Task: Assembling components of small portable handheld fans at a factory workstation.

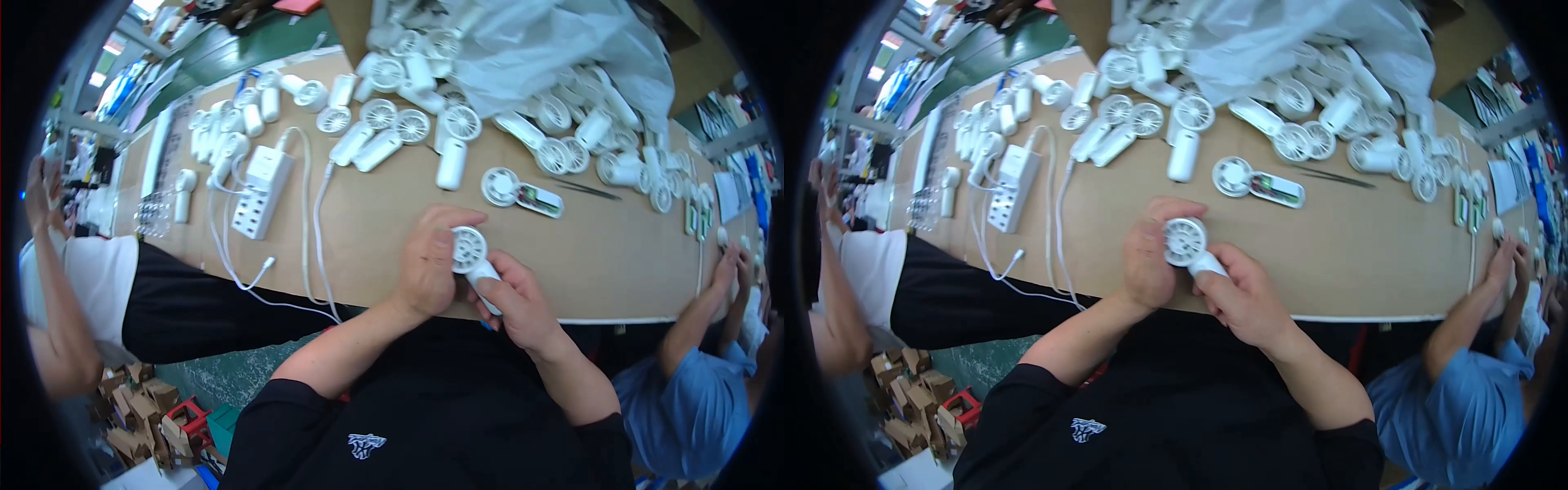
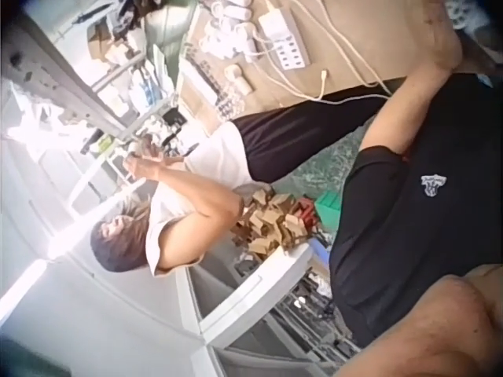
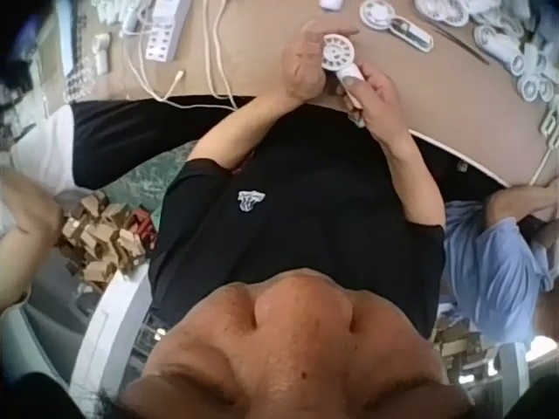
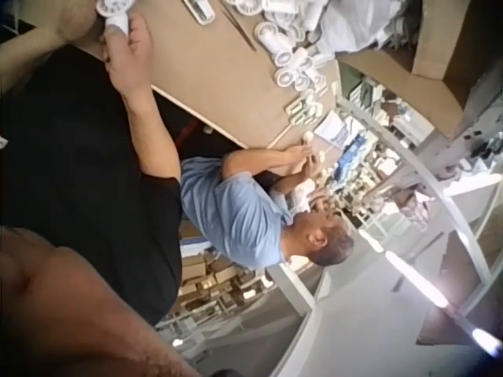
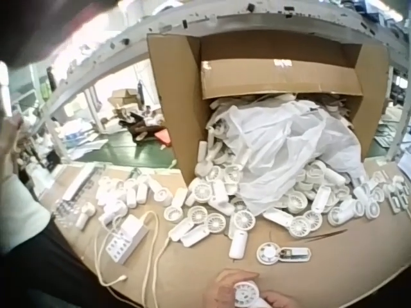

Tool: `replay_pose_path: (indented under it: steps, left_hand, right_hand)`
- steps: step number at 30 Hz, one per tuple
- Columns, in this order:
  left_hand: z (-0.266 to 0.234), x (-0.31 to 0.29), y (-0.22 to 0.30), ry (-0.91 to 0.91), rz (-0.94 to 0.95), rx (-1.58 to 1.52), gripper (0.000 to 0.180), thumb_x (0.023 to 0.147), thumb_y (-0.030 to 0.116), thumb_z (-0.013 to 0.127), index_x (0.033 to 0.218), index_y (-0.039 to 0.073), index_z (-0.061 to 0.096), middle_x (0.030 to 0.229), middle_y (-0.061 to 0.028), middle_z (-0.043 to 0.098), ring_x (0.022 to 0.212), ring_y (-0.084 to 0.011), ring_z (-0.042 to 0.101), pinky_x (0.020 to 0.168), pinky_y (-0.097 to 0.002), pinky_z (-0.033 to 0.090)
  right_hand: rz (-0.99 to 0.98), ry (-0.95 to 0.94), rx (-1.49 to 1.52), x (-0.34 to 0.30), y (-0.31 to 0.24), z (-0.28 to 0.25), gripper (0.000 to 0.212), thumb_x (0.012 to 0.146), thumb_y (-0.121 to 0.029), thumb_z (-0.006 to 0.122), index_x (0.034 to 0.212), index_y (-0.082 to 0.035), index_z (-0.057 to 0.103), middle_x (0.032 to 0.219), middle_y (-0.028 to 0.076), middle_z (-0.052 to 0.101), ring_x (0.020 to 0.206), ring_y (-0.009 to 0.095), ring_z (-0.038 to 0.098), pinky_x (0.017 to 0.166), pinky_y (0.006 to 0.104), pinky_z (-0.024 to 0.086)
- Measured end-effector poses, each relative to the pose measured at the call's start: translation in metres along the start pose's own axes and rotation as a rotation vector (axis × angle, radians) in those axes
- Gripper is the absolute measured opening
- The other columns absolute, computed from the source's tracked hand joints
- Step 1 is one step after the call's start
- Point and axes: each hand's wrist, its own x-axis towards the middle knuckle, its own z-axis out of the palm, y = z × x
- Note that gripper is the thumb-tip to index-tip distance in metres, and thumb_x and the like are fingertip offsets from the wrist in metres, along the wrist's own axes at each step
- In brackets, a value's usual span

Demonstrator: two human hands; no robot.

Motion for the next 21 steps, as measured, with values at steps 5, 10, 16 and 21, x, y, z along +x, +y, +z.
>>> replay_pose_path:
  steps: [5,10,16,21]
  left_hand:
    - [0.008,-0.003,-0.003,-0.016,0.015,0.025,0.048,0.111,0.031,0.035,0.124,0.000,0.069,0.120,-0.0153,0.063,0.105,-0.0260,0.057,0.097,-0.0377,0.046]
    - [0.004,-0.003,0.001,-0.038,0.009,-0.015,0.044,0.110,0.027,0.038,0.128,-0.001,0.067,0.121,-0.0156,0.062,0.105,-0.0263,0.057,0.098,-0.0377,0.045]
    - [0.009,-0.012,-0.009,-0.020,-0.092,-0.128,0.045,0.111,0.024,0.040,0.147,-0.002,0.050,0.133,-0.0153,0.059,0.111,-0.0241,0.058,0.099,-0.0336,0.047]
    - [0.012,-0.014,0.000,0.044,-0.085,-0.103,0.050,0.111,0.022,0.043,0.155,-0.002,0.041,0.140,-0.0147,0.057,0.114,-0.0221,0.058,0.100,-0.0327,0.049]
  right_hand:
    - [-0.018,0.026,-0.001,-0.006,0.003,-0.002,0.027,0.100,-0.011,0.055,0.124,0.000,0.059,0.088,0.006,0.065,0.060,0.008,0.051,0.048,0.0207,0.037]
    - [-0.070,0.016,0.018,-0.004,0.007,-0.002,0.029,0.098,-0.010,0.053,0.125,0.001,0.059,0.086,0.008,0.065,0.059,0.009,0.051,0.047,0.0208,0.039]
    - [-0.131,-0.009,0.048,-0.001,0.012,-0.008,0.040,0.097,-0.013,0.051,0.134,0.002,0.056,0.084,0.008,0.064,0.055,0.009,0.049,0.044,0.0205,0.037]
    - [-0.260,0.018,0.006,0.009,0.013,-0.009,0.039,0.099,-0.016,0.052,0.134,0.000,0.055,0.084,0.005,0.063,0.057,0.007,0.048,0.046,0.0196,0.036]
